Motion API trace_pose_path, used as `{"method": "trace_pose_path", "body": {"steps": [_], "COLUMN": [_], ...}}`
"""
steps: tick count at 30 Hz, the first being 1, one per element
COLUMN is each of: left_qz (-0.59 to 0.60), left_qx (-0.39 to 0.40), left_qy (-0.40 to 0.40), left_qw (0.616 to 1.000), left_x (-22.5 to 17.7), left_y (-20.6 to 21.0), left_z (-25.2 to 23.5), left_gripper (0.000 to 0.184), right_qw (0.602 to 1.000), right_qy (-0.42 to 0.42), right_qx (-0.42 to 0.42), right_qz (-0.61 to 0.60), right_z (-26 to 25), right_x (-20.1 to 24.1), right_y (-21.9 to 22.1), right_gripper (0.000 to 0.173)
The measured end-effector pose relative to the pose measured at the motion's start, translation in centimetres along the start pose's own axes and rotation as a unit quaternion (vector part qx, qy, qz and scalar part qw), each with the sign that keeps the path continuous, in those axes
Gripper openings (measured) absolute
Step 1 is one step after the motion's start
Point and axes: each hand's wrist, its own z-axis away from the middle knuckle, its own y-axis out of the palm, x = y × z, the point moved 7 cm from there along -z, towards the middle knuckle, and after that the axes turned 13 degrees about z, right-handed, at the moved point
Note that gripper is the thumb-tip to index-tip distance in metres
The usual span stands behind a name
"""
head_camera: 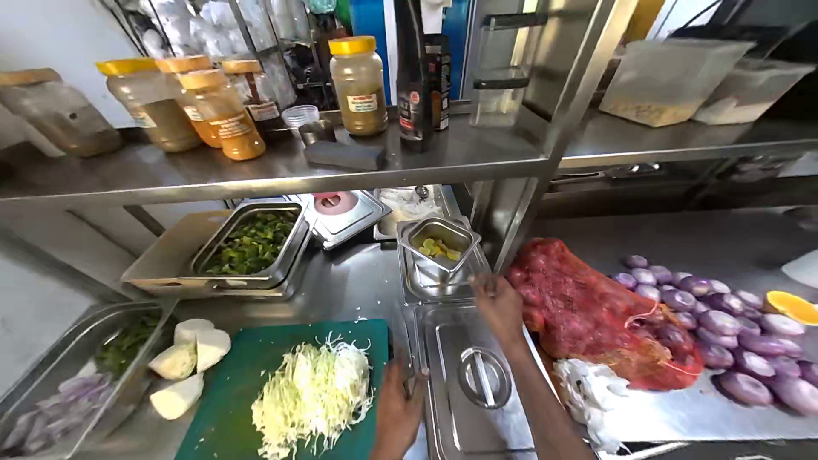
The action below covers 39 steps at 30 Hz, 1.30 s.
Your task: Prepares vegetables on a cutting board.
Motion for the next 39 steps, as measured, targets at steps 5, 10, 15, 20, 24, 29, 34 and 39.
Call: {"method": "trace_pose_path", "body": {"steps": [5,10,15,20,24,29,34,39], "left_qz": [0.019,0.022,-0.085,-0.160,-0.219,-0.093,0.035,0.107], "left_qx": [0.008,0.008,0.048,0.033,-0.046,-0.040,-0.062,-0.175], "left_qy": [0.010,-0.039,-0.076,-0.078,-0.073,-0.059,-0.058,0.008], "left_qw": [1.000,0.999,0.992,0.984,0.972,0.993,0.996,0.979], "left_x": [-0.2,-1.4,-2.1,-4.6,-6.1,-8.1,-13.1,-13.9], "left_y": [-2.9,-3.1,0.4,-0.8,-3.3,-7.6,-12.5,-18.0], "left_z": [-6.1,-17.1,-23.9,-24.4,-24.7,-27.6,-25.5,-19.7], "left_gripper": [0.069,0.065,0.055,0.036,0.037,0.042,0.029,0.019], "right_qw": [0.936,0.918,0.933,0.947,0.919,0.883,0.855,0.847], "right_qy": [0.194,0.137,0.085,0.128,0.166,0.183,0.193,0.204], "right_qx": [0.008,-0.062,-0.105,-0.159,-0.241,-0.312,-0.294,-0.285], "right_qz": [-0.292,-0.368,-0.333,-0.247,-0.263,-0.299,-0.381,-0.401], "right_z": [-8.8,-3.7,5.3,11.1,10.8,7.3,2.5,-3.6], "right_x": [1.1,5.1,0.3,-9.8,-17.5,-23.4,-26.2,-27.8], "right_y": [8.1,2.1,-7.4,-15.1,-18.2,-19.7,-19.4,-17.1], "right_gripper": [0.049,0.037,0.045,0.043,0.029,0.031,0.032,0.041]}}
